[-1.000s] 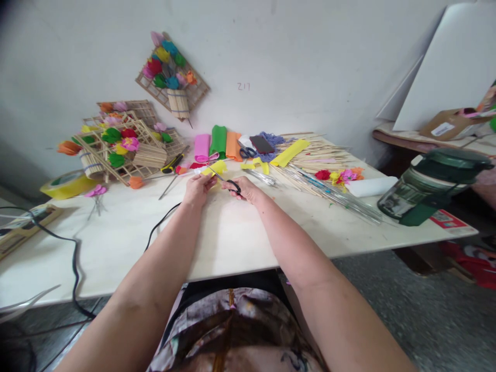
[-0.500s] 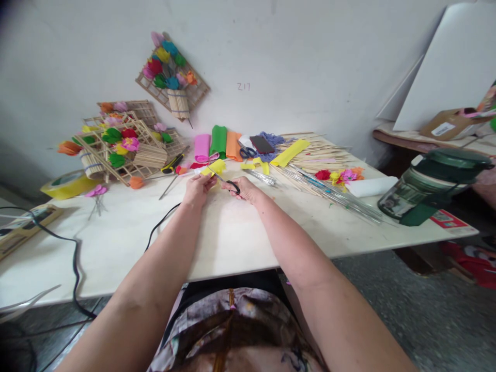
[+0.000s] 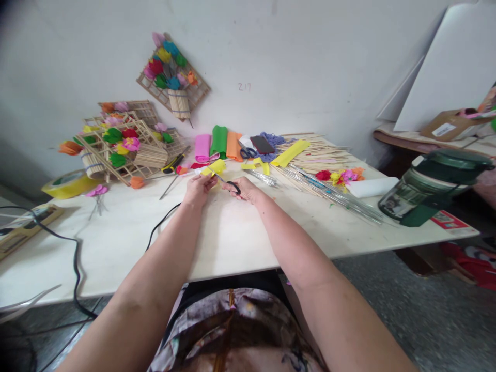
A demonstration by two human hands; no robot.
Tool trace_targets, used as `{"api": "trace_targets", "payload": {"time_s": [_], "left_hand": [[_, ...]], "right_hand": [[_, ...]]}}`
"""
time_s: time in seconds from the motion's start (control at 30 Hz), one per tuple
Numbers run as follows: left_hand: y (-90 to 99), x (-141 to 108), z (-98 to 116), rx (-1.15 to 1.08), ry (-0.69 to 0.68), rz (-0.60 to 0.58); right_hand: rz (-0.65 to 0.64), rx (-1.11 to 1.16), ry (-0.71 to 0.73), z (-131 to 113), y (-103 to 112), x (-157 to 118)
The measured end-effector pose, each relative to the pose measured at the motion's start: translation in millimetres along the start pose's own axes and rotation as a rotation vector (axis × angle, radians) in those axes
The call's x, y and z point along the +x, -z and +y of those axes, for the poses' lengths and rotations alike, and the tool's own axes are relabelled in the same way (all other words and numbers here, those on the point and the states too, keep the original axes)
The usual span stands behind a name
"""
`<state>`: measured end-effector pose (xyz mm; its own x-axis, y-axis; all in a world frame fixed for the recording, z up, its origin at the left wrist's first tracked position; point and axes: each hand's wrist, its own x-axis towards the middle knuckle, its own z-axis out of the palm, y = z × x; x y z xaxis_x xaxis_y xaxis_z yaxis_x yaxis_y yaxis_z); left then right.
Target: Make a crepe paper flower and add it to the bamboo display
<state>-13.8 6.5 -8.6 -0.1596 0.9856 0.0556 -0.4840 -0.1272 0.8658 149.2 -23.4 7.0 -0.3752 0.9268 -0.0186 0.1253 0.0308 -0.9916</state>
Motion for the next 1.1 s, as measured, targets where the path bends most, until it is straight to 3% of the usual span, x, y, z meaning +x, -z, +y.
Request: {"api": "trace_targets", "payload": {"time_s": [1.1], "left_hand": [[0.3,0.3,-0.1,-0.018,-0.012,-0.017]], "right_hand": [[-0.037,0.081,-0.093,-0.1,0.7,-0.6]]}}
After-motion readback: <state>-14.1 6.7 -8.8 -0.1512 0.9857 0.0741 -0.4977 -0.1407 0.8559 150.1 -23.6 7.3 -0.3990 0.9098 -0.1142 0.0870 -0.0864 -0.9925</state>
